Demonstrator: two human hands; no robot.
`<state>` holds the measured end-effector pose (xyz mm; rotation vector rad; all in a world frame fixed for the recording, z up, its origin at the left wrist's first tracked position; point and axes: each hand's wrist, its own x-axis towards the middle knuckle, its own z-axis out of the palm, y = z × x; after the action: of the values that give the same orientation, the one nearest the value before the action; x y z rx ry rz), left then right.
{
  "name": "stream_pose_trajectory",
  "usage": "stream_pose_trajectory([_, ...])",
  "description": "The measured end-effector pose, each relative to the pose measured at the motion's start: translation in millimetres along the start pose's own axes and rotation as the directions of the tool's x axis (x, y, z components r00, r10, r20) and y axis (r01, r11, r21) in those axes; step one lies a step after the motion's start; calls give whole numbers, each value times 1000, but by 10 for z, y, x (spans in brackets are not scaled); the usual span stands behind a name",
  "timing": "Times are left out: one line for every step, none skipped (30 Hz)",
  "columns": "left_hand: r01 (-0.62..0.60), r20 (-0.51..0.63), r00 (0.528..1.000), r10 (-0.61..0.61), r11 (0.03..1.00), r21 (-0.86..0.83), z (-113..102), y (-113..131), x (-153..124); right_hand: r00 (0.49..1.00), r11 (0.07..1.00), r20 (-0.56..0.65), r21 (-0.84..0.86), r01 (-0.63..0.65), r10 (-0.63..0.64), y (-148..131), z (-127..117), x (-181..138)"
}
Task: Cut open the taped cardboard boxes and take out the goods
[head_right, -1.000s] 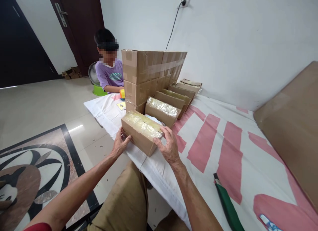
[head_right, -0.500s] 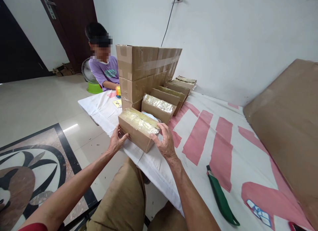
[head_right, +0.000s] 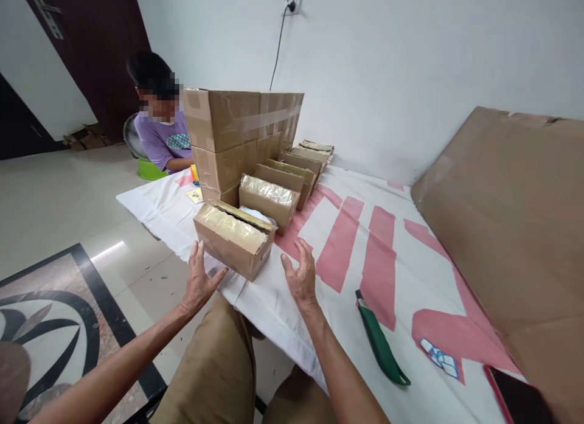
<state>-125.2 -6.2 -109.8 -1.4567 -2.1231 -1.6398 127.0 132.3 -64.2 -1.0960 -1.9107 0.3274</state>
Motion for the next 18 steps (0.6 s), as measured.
stream_pose_trajectory([-16, 16, 1000, 16, 1000, 2, 31, 27, -27, 1000, 999, 15, -30, -22, 22, 69, 46, -60])
stream_pose_trajectory([-20, 27, 999, 20, 1000, 1, 66, 49, -38, 999, 998, 32, -53, -33, 35, 117, 97, -121])
stream_pose_trajectory([-18, 33, 999, 18, 1000, -1, 105, 67, -35, 998, 997, 52, -73, -35, 39, 142, 147, -180])
stream_pose_trajectory([-14, 33, 999, 14, 1000, -2, 143, 80, -23, 996, 995, 79, -94, -31, 39, 147, 193, -235])
stream_pose_trajectory([-11, 31, 999, 11, 1000, -1, 179, 89, -3, 993, 993, 109, -116, -24, 37, 137, 230, -283])
stream_pose_trajectory([-8, 27, 1000, 8, 1000, 2, 209, 95, 18, 990, 991, 139, -136, -15, 34, 118, 257, -322])
stream_pose_trajectory([-4, 25, 1000, 4, 1000, 4, 233, 98, 38, 986, 988, 165, -155, -6, 32, 95, 273, -350])
stream_pose_trajectory([2, 23, 1000, -2, 1000, 5, 251, 100, 56, 982, 985, 187, -172, 1, 32, 73, 278, -368])
stream_pose_trajectory([9, 23, 1000, -9, 1000, 4, 263, 101, 70, 978, 982, 205, -187, 4, 35, 55, 275, -376])
stream_pose_trajectory([17, 25, 1000, -17, 1000, 1, 271, 102, 80, 975, 980, 219, -200, 5, 40, 42, 267, -378])
stream_pose_trajectory([24, 26, 999, -24, 1000, -3, 277, 105, 87, 972, 978, 232, -210, 5, 45, 35, 257, -376])
stream_pose_trajectory([30, 27, 999, -30, 1000, -6, 282, 108, 92, 969, 976, 243, -218, 4, 50, 32, 247, -371])
stream_pose_trajectory([34, 28, 999, -34, 999, -8, 288, 113, 95, 966, 975, 252, -224, 4, 54, 33, 238, -366])
stream_pose_trajectory([37, 29, 999, -37, 999, -6, 295, 118, 99, 964, 974, 260, -227, 3, 57, 35, 232, -362])
stream_pose_trajectory([37, 31, 999, -37, 999, -3, 303, 123, 103, 962, 973, 266, -230, 3, 60, 37, 229, -360])
stream_pose_trajectory([36, 31, 999, -36, 999, 2, 311, 127, 107, 961, 973, 271, -231, 2, 63, 40, 228, -358])
stream_pose_trajectory([35, 32, 999, -35, 999, 8, 319, 130, 112, 959, 973, 274, -232, 0, 65, 41, 229, -358])
stream_pose_trajectory([35, 33, 999, -35, 999, 13, 326, 131, 117, 959, 972, 277, -233, -1, 67, 41, 231, -358])
